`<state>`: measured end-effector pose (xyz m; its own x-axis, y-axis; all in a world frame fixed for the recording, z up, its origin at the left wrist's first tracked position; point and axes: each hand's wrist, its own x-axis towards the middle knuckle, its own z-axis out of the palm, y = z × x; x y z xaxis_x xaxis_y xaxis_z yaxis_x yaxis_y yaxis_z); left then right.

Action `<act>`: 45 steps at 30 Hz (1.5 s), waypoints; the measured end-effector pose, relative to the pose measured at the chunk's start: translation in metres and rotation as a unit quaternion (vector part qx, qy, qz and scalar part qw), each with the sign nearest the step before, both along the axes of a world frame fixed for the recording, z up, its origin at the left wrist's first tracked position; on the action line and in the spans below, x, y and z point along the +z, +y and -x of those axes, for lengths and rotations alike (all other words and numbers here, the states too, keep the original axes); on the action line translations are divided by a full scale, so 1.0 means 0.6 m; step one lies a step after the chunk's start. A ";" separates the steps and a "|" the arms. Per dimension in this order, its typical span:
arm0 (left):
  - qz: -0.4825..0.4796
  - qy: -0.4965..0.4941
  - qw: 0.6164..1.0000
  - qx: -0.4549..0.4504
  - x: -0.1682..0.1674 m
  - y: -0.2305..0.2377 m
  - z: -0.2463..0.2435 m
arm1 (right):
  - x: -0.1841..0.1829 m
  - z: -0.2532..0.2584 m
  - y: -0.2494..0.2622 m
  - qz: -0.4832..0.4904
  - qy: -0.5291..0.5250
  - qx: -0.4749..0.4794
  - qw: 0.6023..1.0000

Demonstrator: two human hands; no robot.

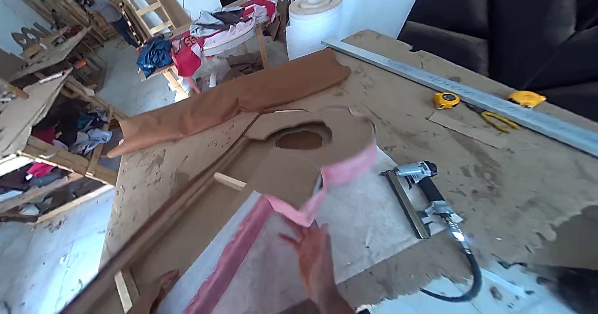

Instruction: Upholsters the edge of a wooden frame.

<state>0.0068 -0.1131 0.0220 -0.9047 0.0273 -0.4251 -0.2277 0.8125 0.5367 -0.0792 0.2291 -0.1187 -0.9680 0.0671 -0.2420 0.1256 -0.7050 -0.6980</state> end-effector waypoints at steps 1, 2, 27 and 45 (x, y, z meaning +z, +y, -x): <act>0.039 0.003 0.999 -0.012 -0.018 -0.010 -0.012 | -0.009 -0.014 0.011 0.010 -0.057 0.010 0.998; 0.071 0.011 0.997 -0.020 -0.037 -0.020 -0.026 | -0.025 -0.041 0.014 -0.002 -0.104 0.046 0.993; -0.026 0.231 0.908 -0.348 -0.328 0.223 0.168 | -0.127 0.149 0.702 -0.733 -0.077 0.047 0.674; -0.179 0.249 0.817 -0.488 -0.356 0.214 0.241 | 0.002 -0.062 0.560 -0.625 -0.007 -0.028 0.780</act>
